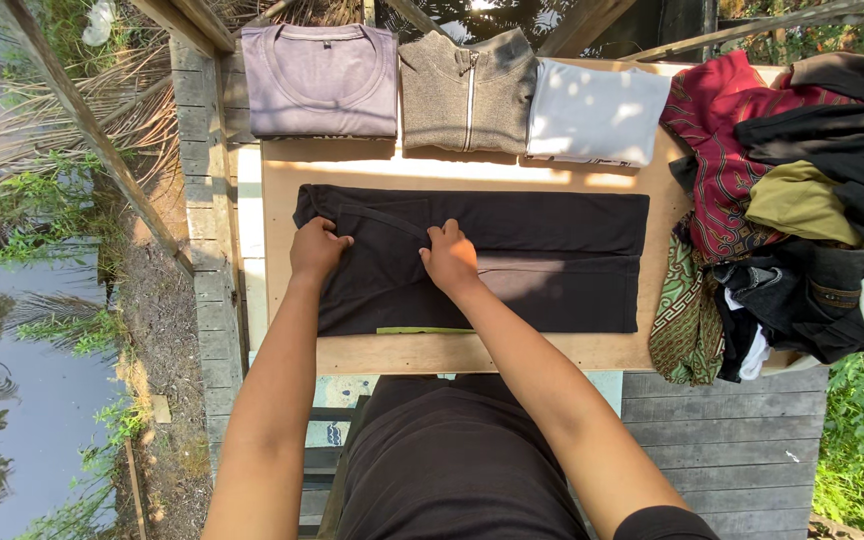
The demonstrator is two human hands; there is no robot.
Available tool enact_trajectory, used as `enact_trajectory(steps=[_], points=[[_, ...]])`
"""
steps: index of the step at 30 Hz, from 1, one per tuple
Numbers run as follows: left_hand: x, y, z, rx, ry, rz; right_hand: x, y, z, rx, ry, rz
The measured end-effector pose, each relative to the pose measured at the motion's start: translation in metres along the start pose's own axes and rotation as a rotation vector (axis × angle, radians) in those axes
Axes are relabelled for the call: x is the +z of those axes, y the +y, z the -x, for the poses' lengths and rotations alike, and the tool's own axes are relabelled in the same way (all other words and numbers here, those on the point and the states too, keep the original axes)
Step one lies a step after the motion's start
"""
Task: The person folds a black t-shirt by hand on a wooden board, smoothing the fabric and aligning the sleeves before placing it on top of a stack of already folded garments.
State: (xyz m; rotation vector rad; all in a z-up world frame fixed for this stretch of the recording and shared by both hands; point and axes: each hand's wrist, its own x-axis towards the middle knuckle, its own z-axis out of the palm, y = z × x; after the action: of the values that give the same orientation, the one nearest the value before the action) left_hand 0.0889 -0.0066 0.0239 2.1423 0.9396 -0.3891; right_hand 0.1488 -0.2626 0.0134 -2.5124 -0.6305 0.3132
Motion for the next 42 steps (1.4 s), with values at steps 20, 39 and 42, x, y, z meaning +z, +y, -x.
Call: enact_trajectory(steps=[20, 39, 42], points=[[-0.009, -0.017, 0.044, 0.503, 0.203, -0.035, -0.023, -0.015, 0.034, 0.041, 0.269, -0.134], [0.031, -0.157, 0.115, -0.084, 0.161, 0.523, 0.011, -0.024, 0.112, -0.641, -0.392, 0.170], [0.029, -0.164, 0.124, 0.019, 0.227, 0.276, 0.011, -0.020, 0.112, -0.629, -0.411, 0.186]])
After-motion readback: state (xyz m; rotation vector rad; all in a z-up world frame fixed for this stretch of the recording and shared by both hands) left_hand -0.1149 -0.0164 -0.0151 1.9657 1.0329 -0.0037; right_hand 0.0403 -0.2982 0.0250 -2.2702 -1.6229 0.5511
